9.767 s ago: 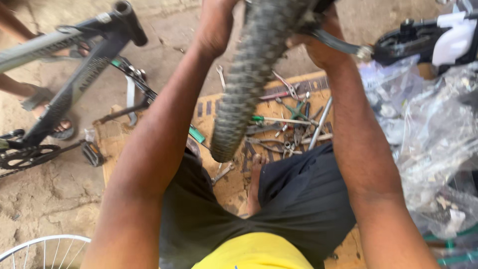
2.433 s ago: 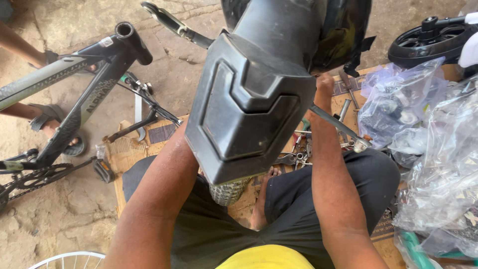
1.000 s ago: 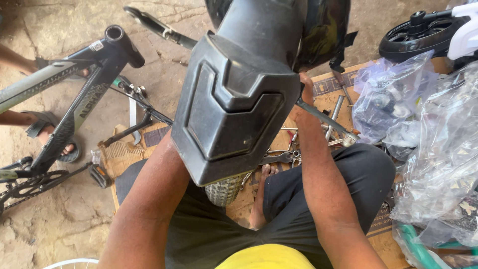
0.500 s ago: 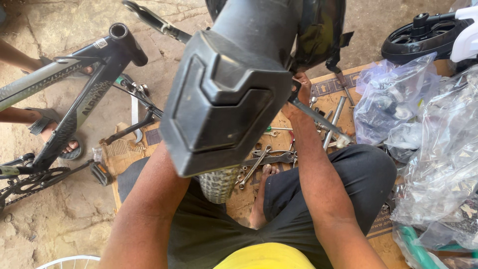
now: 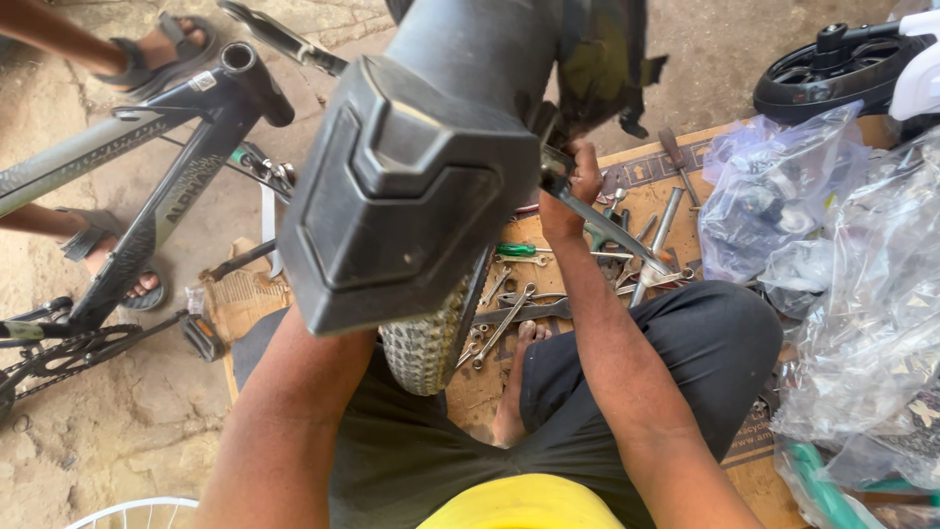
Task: The person sits on the floor and repairs a bicycle by removing the front wheel and adjusting the front fork. They use a wrench to loosen bolts, remove the wheel, and then use a screwdriver to adjust components on the fork assembly.
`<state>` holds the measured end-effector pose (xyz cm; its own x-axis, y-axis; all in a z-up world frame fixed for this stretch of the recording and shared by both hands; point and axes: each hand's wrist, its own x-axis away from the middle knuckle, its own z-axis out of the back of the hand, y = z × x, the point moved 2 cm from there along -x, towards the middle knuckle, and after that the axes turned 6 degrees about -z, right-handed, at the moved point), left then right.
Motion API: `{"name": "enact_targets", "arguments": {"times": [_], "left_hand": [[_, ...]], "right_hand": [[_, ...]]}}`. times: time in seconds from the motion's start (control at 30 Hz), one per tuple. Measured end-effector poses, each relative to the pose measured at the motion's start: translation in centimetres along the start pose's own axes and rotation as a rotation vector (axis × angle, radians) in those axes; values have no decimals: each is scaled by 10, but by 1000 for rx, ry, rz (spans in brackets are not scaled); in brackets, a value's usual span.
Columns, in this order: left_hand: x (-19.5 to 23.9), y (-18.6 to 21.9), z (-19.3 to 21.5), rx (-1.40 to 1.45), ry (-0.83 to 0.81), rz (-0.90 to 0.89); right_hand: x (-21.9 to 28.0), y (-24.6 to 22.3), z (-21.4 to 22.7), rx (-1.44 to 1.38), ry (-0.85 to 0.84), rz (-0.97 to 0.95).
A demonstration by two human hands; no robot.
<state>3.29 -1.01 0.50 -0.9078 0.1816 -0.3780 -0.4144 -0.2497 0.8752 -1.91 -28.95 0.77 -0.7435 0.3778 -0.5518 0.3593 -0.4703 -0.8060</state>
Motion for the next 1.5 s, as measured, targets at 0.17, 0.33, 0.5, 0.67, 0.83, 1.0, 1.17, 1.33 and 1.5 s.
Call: {"name": "enact_targets", "arguments": {"times": [0.17, 0.33, 0.5, 0.67, 0.83, 1.0, 1.17, 1.33, 1.5], "left_hand": [[24, 8, -22, 2, -66, -11], [11, 10, -10, -13, -65, -25], [-14, 0, 13, -13, 77, -3], [-10, 0, 10, -38, 110, -13], [1, -2, 9, -30, 165, 6], [13, -7, 14, -25, 201, 40], [21, -7, 18, -22, 208, 55], [17, -8, 21, -25, 216, 53], [-6, -7, 15, -20, 206, 17]], "right_hand": [[3, 9, -4, -240, -30, -265], [-13, 44, 0, -549, -25, -640], [-18, 55, 8, -625, -157, -591], [-25, 54, 16, -433, -249, -685], [-33, 6, 30, -764, -314, -862], [-31, 43, 16, -622, -357, -602], [-29, 56, 18, -673, -292, -758], [-25, 42, 22, -370, -338, -788], [-32, 35, 17, -447, -310, -481]]}}
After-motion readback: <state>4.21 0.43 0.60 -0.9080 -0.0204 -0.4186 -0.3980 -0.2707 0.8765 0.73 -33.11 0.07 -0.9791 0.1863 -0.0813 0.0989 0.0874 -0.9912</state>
